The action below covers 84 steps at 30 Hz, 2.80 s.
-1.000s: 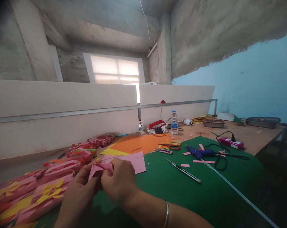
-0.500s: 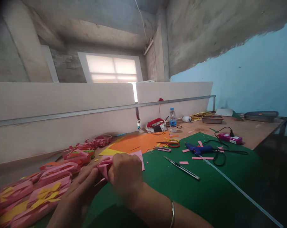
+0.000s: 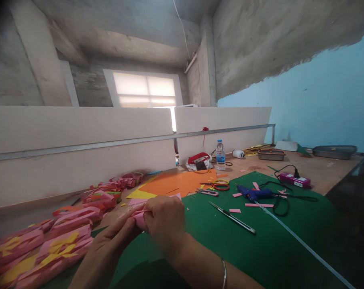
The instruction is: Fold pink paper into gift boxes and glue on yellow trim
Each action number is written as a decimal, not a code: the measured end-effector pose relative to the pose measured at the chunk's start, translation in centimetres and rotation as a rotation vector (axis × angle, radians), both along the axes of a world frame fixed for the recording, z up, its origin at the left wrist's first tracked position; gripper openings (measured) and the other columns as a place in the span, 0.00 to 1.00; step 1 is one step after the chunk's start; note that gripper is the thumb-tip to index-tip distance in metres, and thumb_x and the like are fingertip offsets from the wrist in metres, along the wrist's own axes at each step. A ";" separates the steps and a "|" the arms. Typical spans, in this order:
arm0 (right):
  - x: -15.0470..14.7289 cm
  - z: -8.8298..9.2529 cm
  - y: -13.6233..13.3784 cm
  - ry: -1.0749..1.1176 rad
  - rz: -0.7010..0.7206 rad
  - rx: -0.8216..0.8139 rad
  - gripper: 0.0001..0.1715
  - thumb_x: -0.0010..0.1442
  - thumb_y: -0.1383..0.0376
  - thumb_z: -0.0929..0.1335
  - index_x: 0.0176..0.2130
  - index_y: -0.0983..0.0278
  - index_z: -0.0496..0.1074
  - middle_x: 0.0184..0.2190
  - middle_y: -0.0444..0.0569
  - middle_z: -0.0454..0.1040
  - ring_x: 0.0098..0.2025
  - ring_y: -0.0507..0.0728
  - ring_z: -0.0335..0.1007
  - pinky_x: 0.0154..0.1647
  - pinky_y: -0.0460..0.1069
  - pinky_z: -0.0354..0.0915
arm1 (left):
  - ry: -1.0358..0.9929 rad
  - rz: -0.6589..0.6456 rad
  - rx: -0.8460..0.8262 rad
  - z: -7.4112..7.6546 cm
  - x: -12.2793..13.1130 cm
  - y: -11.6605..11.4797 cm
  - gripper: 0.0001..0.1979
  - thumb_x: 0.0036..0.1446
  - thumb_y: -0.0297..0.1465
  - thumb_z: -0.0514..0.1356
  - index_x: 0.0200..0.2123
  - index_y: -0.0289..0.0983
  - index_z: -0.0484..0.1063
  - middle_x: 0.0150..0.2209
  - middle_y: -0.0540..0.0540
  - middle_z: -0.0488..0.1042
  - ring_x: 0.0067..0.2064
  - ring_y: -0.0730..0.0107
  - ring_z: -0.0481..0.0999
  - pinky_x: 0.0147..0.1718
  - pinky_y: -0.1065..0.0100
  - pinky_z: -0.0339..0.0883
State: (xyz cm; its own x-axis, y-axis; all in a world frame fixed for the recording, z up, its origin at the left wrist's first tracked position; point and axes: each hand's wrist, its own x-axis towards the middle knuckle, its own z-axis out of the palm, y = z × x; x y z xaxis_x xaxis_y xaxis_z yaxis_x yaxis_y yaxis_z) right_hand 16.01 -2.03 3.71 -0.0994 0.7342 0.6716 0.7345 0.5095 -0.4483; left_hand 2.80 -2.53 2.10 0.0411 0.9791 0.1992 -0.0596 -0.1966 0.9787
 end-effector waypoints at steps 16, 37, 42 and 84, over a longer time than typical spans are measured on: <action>1.3 -0.4 0.0 0.304 0.306 -0.030 0.13 0.48 0.75 0.65 0.29 0.63 0.77 0.26 0.43 0.77 0.28 0.50 0.70 0.31 0.43 0.59 | -0.281 -0.266 -0.212 0.4 0.7 -0.8 0.19 0.51 0.43 0.58 0.43 0.40 0.74 0.46 0.43 0.76 0.51 0.55 0.71 0.53 0.53 0.60; 2.0 -0.1 -0.5 0.055 0.114 0.277 0.10 0.45 0.76 0.69 0.22 0.61 0.72 0.23 0.37 0.76 0.33 0.52 0.65 0.39 0.49 0.50 | -0.117 -0.196 -0.125 -0.2 0.7 -0.6 0.18 0.43 0.45 0.64 0.34 0.39 0.79 0.41 0.40 0.78 0.50 0.50 0.71 0.50 0.52 0.63; 2.3 0.0 -0.7 0.029 0.127 0.239 0.08 0.43 0.71 0.71 0.18 0.62 0.70 0.17 0.38 0.72 0.32 0.53 0.63 0.39 0.49 0.51 | 0.066 -0.167 0.029 0.7 0.1 -1.0 0.15 0.49 0.42 0.59 0.36 0.42 0.79 0.41 0.44 0.79 0.47 0.53 0.73 0.54 0.54 0.59; 5.8 1.1 2.2 0.239 0.417 -0.129 0.28 0.49 0.63 0.71 0.50 0.62 0.66 0.47 0.52 0.70 0.46 0.56 0.67 0.44 0.52 0.65 | 0.161 0.106 0.057 0.5 -0.4 0.0 0.10 0.47 0.39 0.62 0.29 0.38 0.71 0.30 0.52 0.73 0.34 0.69 0.73 0.33 0.73 0.70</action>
